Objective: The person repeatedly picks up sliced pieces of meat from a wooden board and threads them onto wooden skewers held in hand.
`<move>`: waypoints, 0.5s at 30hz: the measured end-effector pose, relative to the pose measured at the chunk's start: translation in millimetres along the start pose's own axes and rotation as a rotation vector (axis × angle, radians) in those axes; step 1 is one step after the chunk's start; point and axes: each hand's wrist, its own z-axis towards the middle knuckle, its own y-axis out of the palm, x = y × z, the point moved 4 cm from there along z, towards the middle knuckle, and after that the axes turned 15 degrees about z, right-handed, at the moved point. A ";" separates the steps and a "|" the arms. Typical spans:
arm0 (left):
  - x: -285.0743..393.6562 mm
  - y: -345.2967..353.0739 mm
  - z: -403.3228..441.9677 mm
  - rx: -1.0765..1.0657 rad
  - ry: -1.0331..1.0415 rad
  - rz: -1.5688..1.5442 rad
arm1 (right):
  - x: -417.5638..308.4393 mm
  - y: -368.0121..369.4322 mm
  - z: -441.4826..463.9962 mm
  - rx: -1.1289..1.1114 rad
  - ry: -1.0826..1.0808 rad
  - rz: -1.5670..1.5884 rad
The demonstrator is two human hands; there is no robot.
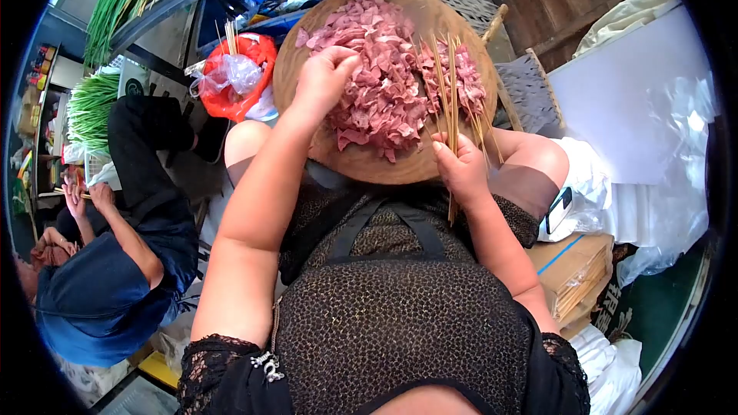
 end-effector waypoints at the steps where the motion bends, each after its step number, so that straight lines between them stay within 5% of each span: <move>1: 1.4 -7.7 4.8 0.017 -0.066 0.152 | -0.9 -1.0 -0.4 -0.002 0.001 0.015; 4: 6.2 1.7 10.7 0.013 0.039 0.550 | 2.1 -0.9 -5.6 -0.003 0.013 -0.046; 9: 11.4 6.2 13.8 0.064 0.142 0.608 | 5.7 -3.3 -4.0 0.023 0.017 -0.096; 12: -0.9 1.3 17.0 0.112 0.104 0.273 | 0.6 -2.1 0.3 0.034 0.009 -0.110; 15: -16.4 7.2 20.8 -0.099 -0.221 -0.507 | -3.2 5.9 4.5 0.031 0.052 -0.040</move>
